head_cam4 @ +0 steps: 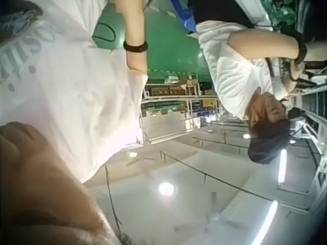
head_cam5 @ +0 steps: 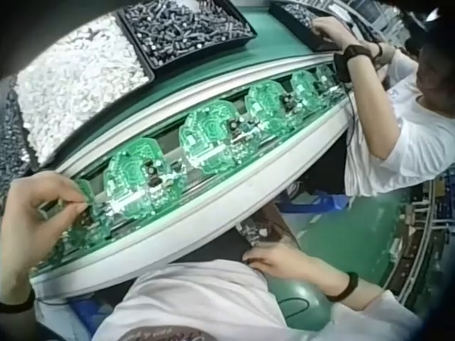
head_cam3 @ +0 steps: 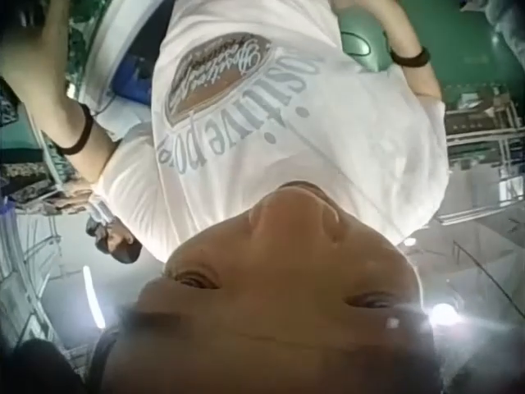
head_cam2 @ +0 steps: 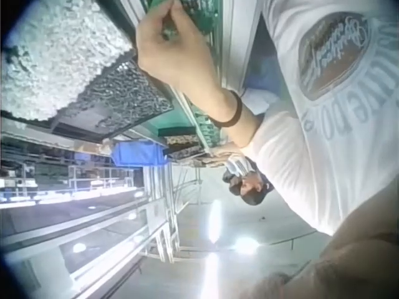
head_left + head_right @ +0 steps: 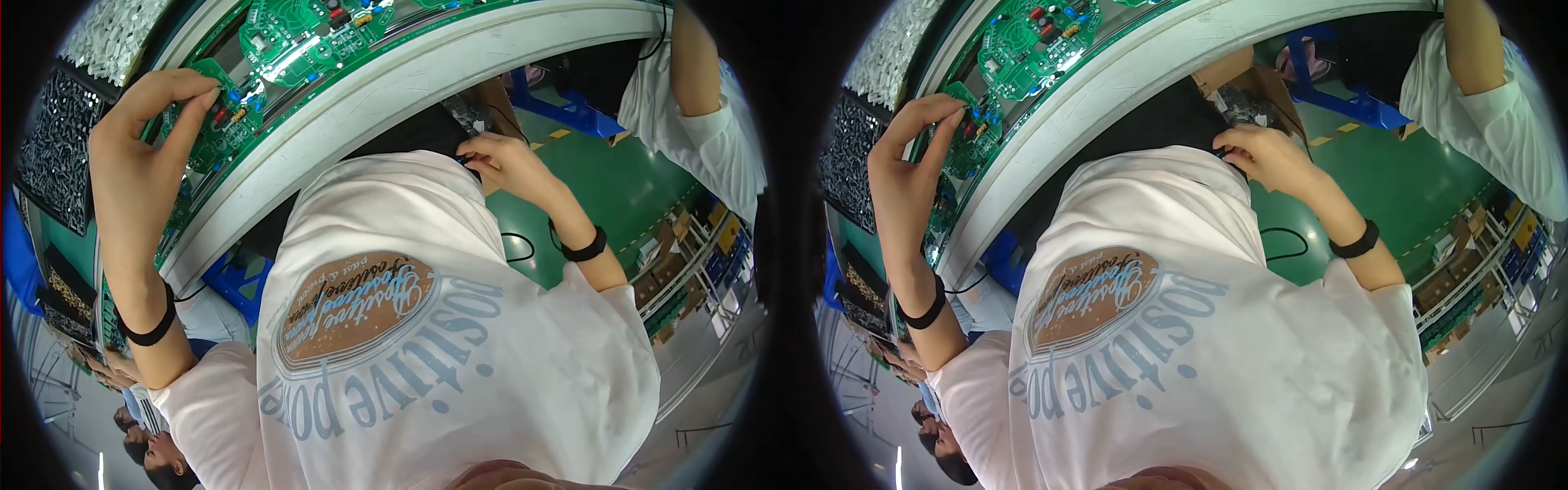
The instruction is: The person picks up electronic components from bins and inserts them into circuit boards on an assembly line by hand. They position and press the components into specific slots on the boards before reaching for more parts.
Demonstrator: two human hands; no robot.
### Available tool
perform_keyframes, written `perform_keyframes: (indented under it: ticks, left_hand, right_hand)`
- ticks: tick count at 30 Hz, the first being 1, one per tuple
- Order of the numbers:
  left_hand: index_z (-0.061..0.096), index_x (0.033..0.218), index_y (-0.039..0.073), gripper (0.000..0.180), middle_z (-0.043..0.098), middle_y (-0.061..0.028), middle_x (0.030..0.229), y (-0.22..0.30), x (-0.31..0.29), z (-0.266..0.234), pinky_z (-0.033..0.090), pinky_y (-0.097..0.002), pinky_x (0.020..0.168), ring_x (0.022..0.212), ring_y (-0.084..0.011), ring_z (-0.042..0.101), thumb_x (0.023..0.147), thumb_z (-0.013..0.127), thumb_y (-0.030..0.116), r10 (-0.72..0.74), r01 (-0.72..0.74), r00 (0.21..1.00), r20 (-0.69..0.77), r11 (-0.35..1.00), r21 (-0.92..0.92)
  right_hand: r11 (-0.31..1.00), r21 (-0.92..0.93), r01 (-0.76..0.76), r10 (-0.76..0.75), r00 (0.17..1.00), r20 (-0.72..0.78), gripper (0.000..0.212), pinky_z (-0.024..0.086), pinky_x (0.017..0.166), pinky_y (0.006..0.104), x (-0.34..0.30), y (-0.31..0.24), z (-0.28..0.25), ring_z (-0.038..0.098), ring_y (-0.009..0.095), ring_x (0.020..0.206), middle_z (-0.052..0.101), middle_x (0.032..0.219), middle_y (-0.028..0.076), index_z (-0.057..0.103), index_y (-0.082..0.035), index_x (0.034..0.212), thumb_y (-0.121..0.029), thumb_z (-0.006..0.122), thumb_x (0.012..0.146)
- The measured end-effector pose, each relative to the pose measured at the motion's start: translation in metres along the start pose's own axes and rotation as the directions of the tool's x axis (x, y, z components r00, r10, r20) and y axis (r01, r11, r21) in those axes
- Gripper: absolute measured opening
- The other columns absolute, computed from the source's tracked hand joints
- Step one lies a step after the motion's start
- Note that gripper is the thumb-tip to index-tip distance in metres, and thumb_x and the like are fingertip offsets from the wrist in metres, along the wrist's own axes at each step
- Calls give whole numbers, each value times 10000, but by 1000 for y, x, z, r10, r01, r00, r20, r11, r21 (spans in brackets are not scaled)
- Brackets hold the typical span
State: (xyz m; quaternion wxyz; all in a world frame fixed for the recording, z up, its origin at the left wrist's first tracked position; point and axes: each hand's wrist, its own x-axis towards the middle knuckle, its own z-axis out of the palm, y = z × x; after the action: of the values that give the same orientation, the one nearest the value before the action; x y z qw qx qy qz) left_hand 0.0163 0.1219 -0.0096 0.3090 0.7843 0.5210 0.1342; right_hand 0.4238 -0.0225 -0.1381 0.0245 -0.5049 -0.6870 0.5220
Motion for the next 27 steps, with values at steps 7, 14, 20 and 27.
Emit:
perform_keyframes:
  ticks: [7, 14, 20, 27]
  left_hand:
    - [736, 992, 0, 103, 749, -106, 1014, 3, -3, 2, 554, -317, 815, 924, -262, 725, 901, 728, 47, 90, -86, 995, -38, 991, 107]
    - [744, 1046, -15, 144, 762, -129, 1031, 10, -3, -6, 556, -300, 833, 912, -254, 735, 907, 740, 20, 80, -79, 997, -11, 993, 88]
    - [751, 1043, 5, 129, 763, -108, 993, 4, 1, -7, 557, -302, 785, 869, -251, 730, 922, 735, 45, 86, -86, 996, -4, 994, 69]
    - [751, 1048, 28, 126, 757, -93, 972, 8, -7, -3, 546, -299, 697, 826, -238, 714, 927, 734, 60, 63, -57, 997, -52, 993, 105]
  right_hand:
    - [981, -151, 122, -137, 986, -96, 182, 560, 733, 442, 0, 18, 40, 682, 395, 848, 679, 988, 170, 700, -2, 1080, 5, 675, 900]
    - [972, -234, -21, -31, 976, -215, 153, 537, 714, 476, -3, 13, 60, 667, 429, 851, 675, 968, 184, 688, -17, 1035, 6, 659, 887]
    - [954, -285, -91, 9, 961, -278, 202, 547, 716, 448, -3, 7, 59, 678, 424, 848, 683, 976, 194, 685, -15, 1077, 26, 663, 881]
    - [998, 58, -29, 44, 959, -278, 221, 571, 739, 314, -13, -53, -2, 732, 237, 857, 709, 1015, 144, 681, 39, 1142, 96, 635, 934]
